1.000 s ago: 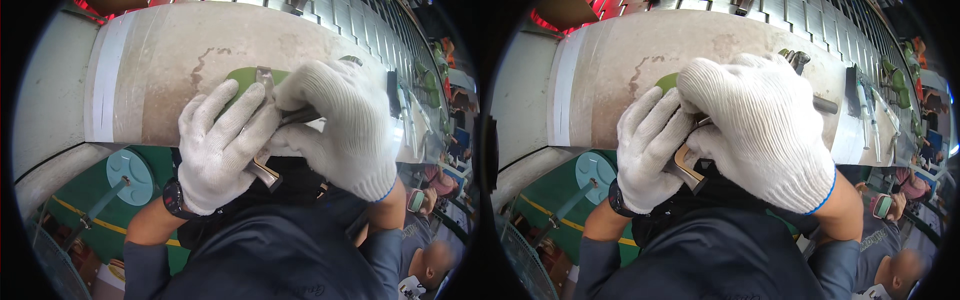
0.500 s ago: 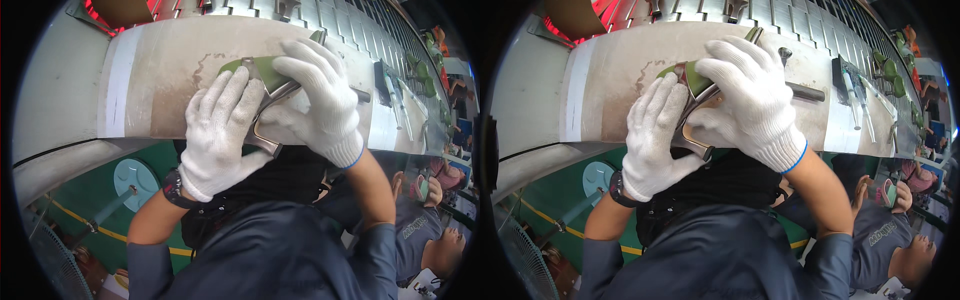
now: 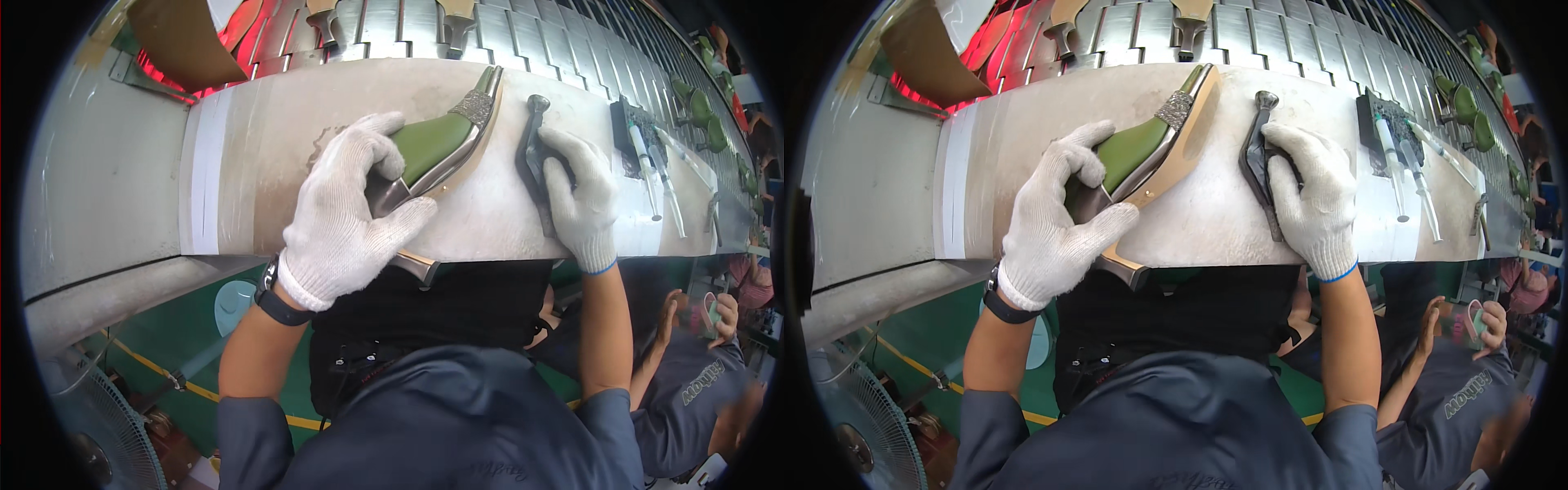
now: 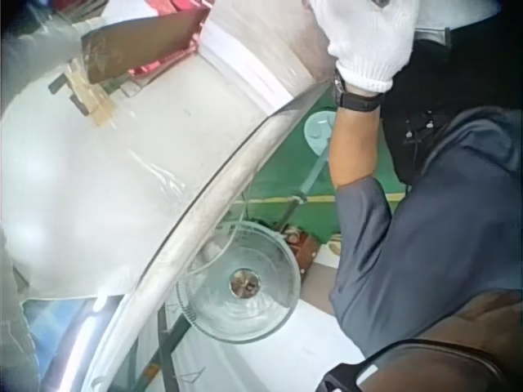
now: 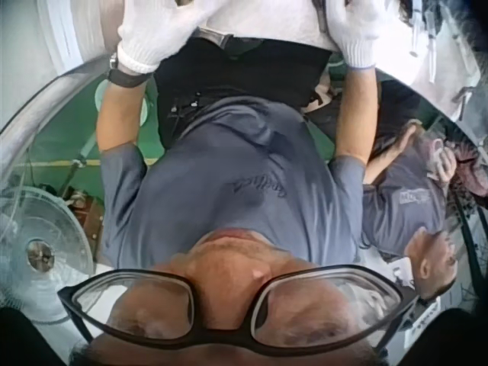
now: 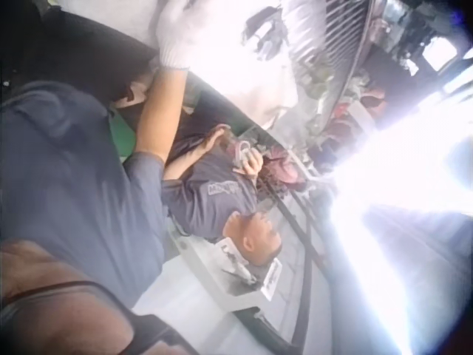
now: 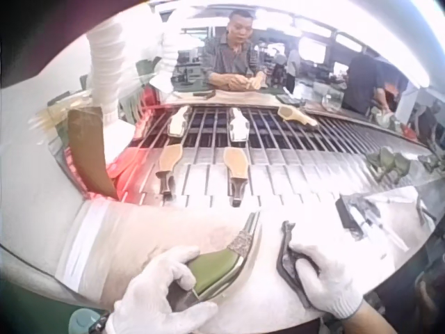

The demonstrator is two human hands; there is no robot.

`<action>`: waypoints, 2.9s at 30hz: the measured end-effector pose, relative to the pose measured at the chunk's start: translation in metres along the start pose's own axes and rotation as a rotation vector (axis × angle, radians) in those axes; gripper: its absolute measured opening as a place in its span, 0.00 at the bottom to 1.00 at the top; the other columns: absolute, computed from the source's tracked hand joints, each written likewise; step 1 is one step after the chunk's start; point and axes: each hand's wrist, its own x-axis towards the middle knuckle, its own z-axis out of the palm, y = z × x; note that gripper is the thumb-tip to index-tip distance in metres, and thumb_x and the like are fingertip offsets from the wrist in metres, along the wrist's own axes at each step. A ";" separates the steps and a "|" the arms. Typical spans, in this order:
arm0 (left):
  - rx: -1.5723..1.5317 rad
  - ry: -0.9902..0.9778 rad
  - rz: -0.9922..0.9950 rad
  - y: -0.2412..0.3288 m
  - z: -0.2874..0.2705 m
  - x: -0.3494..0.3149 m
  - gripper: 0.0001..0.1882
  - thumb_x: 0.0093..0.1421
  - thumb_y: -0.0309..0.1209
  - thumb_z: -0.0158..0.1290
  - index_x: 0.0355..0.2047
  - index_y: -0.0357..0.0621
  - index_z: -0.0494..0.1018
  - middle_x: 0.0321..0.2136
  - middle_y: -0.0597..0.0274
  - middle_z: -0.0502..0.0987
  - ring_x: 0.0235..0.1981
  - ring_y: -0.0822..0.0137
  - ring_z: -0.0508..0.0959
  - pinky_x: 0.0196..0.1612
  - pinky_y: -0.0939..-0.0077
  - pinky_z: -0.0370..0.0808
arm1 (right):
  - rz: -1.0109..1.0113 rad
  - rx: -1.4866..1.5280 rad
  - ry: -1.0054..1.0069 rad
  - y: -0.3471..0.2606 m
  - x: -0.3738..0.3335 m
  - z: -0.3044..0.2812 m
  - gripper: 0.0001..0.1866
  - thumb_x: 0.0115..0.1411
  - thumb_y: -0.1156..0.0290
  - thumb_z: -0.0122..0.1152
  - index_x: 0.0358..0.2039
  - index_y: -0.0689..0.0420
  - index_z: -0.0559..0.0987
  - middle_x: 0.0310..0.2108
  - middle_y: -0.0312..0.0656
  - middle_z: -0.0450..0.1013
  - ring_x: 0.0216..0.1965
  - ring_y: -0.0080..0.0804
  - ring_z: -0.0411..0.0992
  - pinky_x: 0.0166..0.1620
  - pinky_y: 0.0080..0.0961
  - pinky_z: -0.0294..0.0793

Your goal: The person attaches soles to shoe uppers by pressing them on by hand and tapping around the edges with a hammer.

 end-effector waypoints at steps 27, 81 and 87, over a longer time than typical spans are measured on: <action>-0.059 -0.297 -0.115 0.017 0.010 0.079 0.30 0.75 0.33 0.52 0.73 0.28 0.69 0.62 0.36 0.80 0.68 0.51 0.79 0.73 0.61 0.70 | 0.467 1.065 -0.158 -0.018 0.063 -0.027 0.19 0.78 0.62 0.56 0.57 0.63 0.83 0.52 0.51 0.85 0.56 0.42 0.85 0.61 0.38 0.82; -0.129 0.007 0.165 -0.007 0.010 0.065 0.13 0.73 0.25 0.57 0.55 0.37 0.77 0.42 0.45 0.85 0.43 0.45 0.89 0.49 0.57 0.84 | 0.219 0.781 -0.397 -0.052 0.096 -0.025 0.13 0.71 0.70 0.68 0.50 0.64 0.85 0.46 0.48 0.86 0.48 0.36 0.85 0.55 0.34 0.83; -0.100 -0.024 0.195 -0.010 0.007 0.063 0.14 0.76 0.24 0.55 0.60 0.34 0.76 0.45 0.47 0.87 0.47 0.59 0.90 0.53 0.65 0.84 | 0.086 0.752 -0.564 -0.056 0.106 -0.033 0.12 0.69 0.78 0.69 0.51 0.65 0.84 0.50 0.49 0.85 0.52 0.36 0.84 0.59 0.36 0.83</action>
